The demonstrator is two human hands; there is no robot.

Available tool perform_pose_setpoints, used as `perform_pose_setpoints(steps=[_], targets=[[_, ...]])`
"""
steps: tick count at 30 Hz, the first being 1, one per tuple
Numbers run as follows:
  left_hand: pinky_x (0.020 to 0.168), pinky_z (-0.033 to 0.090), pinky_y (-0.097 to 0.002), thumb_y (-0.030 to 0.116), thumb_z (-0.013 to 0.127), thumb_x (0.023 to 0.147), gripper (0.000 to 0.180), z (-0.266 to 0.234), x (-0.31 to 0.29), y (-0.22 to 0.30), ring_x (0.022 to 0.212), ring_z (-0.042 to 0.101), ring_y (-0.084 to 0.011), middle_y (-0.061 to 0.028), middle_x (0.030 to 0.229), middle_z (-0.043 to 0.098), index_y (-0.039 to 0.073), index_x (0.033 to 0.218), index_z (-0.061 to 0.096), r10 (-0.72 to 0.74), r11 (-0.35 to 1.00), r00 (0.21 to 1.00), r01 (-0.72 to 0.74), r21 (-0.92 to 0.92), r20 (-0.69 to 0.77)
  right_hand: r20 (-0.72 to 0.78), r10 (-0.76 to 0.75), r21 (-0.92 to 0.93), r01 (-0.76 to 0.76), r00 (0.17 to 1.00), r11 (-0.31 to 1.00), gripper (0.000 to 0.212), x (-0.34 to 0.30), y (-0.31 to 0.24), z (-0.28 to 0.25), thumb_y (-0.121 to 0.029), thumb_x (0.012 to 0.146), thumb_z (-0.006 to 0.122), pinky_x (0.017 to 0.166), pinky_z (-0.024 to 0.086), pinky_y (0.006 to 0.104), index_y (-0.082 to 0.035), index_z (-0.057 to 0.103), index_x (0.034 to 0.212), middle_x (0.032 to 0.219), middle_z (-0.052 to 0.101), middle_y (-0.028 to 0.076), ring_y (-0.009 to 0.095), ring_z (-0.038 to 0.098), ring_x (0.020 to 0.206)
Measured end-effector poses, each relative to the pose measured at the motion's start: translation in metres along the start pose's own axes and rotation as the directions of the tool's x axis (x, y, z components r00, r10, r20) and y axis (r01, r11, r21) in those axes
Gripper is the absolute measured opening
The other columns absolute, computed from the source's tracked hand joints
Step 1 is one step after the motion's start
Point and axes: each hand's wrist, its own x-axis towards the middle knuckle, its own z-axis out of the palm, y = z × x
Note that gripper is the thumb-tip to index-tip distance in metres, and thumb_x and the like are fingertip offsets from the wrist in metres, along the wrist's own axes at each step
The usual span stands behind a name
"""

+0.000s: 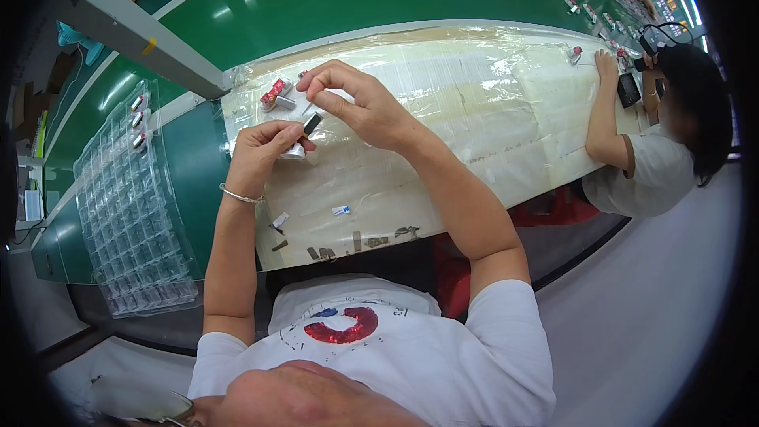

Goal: The person sits at a green assembly table and repeatedly picks up small cylindrical batteries and red-and-white plastic holders. They insert the batteries into the holders, align the components, and place the finished units into a clear plastic grid tray. The process is repeated continuously throughout the clip.

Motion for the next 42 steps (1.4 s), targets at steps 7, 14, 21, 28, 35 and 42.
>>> perform_pose_setpoints(steps=[7, 14, 21, 28, 35, 42], targets=[[0.067, 0.048, -0.0224, 0.025, 0.068, 0.092, 0.022, -0.011, 0.002, 0.004, 0.075, 0.067, -0.0099, -0.007, 0.084, 0.075, 0.004, 0.098, 0.074, -0.025, 0.978, 0.996, 0.005, -0.209, -0.09, 0.171, 0.11, -0.206, -0.074, 0.979, 0.976, 0.03, 0.0, 0.001, -0.038, 0.004, 0.081, 0.053, 0.088, 0.05, 0.0303, -0.003, 0.071, 0.103, 0.086, 0.071, 0.005, 0.013, 0.065, 0.086], [0.066, 0.05, -0.0234, 0.025, 0.065, 0.094, 0.025, -0.007, 0.0, 0.003, 0.077, 0.071, -0.0139, -0.0101, 0.088, 0.074, 0.003, 0.104, 0.071, -0.011, 0.94, 1.0, 0.012, -0.34, 0.005, 0.04, 0.23, 0.097, -0.233, 0.972, 0.968, 0.029, 0.001, -0.004, 0.003, -0.016, 0.089, 0.071, 0.088, 0.051, 0.0294, -0.003, 0.07, 0.115, 0.099, 0.068, 0.004, 0.012, 0.064, 0.094], [0.068, 0.05, -0.0247, 0.026, 0.065, 0.095, 0.026, -0.002, -0.003, 0.004, 0.079, 0.071, -0.0138, -0.0098, 0.089, 0.074, 0.003, 0.105, 0.071, -0.031, 0.93, 0.998, 0.052, -0.364, 0.062, 0.099, 0.249, 0.406, -0.267, 0.963, 0.874, 0.026, 0.0, 0.0, 0.012, -0.011, 0.089, 0.071, 0.089, 0.053, 0.0268, -0.002, 0.069, 0.112, 0.106, 0.062, 0.003, 0.013, 0.065, 0.094], [0.067, 0.05, -0.0245, 0.023, 0.066, 0.094, 0.026, 0.004, -0.005, 0.015, 0.088, 0.069, -0.0127, -0.0083, 0.097, 0.073, 0.005, 0.112, 0.07, -0.03, 0.91, 0.998, 0.048, -0.411, 0.05, 0.025, 0.181, 0.422, -0.175, 0.983, 0.89, 0.02, -0.002, 0.008, 0.011, -0.014, 0.09, 0.07, 0.073, 0.058, 0.0299, -0.002, 0.067, 0.106, 0.103, 0.066, 0.008, 0.015, 0.067, 0.081], [0.076, 0.054, -0.0246, 0.008, 0.076, 0.084, 0.034, 0.002, -0.002, 0.007, 0.094, 0.066, -0.0119, -0.0063, 0.107, 0.069, 0.004, 0.116, 0.067, 0.131, 0.981, 0.986, -0.143, -0.129, -0.103, 0.021, 0.247, 0.449, -0.23, 0.969, 0.864, 0.025, 0.0, -0.002, 0.006, -0.015, 0.094, 0.065, 0.074, 0.059, 0.0285, -0.001, 0.061, 0.114, 0.103, 0.07, 0.011, 0.016, 0.071, 0.083], [0.085, 0.056, -0.0264, 0.001, 0.073, 0.085, 0.031, 0.011, 0.0, 0.0, 0.1, 0.064, -0.0135, -0.0066, 0.115, 0.062, 0.002, 0.115, 0.067, 0.524, 0.849, 0.813, -0.474, 0.235, -0.253, -0.044, 0.256, 0.415, -0.215, 0.966, 0.884, 0.023, 0.0, -0.004, 0.01, -0.011, 0.095, 0.062, 0.076, 0.06, 0.0292, -0.001, 0.06, 0.116, 0.108, 0.07, 0.012, 0.019, 0.072, 0.092]])
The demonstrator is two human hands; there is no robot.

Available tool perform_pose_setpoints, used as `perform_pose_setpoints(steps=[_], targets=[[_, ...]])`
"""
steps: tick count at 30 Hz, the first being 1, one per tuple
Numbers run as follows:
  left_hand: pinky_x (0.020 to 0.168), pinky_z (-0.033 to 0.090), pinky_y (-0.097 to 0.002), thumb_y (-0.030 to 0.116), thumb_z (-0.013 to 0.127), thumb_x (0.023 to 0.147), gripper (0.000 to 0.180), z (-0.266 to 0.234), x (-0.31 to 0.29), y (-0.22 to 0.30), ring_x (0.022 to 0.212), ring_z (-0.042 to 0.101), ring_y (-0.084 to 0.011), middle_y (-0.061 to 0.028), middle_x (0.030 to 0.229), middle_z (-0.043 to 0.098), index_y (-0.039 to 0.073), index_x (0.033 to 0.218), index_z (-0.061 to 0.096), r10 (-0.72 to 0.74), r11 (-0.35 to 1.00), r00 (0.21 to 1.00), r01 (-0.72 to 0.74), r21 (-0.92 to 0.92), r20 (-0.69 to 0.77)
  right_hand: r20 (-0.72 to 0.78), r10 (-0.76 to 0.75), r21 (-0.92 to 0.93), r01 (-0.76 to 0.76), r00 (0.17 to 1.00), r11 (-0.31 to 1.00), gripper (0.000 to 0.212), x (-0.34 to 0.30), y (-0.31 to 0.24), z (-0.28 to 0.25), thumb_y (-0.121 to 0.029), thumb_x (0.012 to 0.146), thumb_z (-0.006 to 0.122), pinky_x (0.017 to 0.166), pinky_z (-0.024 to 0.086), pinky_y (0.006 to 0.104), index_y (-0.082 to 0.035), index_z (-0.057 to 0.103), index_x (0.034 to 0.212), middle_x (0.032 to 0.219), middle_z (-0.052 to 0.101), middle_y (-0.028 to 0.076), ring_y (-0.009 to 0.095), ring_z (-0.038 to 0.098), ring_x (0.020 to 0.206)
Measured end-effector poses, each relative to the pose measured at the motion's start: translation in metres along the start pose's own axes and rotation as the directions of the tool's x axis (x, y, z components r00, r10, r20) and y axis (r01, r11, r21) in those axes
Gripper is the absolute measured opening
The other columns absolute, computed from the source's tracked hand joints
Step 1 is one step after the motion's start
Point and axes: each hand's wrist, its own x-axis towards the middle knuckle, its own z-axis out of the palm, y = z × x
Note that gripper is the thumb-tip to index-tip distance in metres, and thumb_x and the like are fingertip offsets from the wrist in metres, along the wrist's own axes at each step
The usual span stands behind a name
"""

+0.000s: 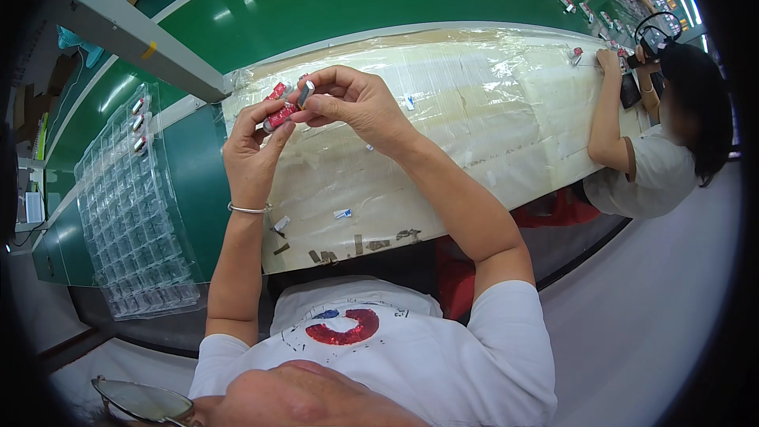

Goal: The person sits at a green assembly table and repeatedly picks up small cylindrical batteries and red-and-white plastic holders. They insert the batteries into the holders, align the components, and place the finished units into a clear plastic grid tray. The process is repeated continuously throughout the clip.

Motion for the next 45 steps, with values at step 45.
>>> perform_pose_setpoints(steps=[45], targets=[[0.062, 0.053, -0.0195, 0.0, 0.07, 0.086, 0.02, 0.004, -0.004, 0.0, 0.076, 0.065, -0.0075, -0.0038, 0.103, 0.06, 0.001, 0.104, 0.063, -0.169, 0.983, 0.985, 0.171, -0.065, 0.041, 0.007, 0.191, -0.195, -0.186, 0.982, 0.963, 0.027, -0.003, -0.004, -0.008, -0.016, 0.089, 0.072, 0.073, 0.053, 0.024, 0.001, 0.067, 0.109, 0.089, 0.068, 0.005, 0.011, 0.065, 0.08]])
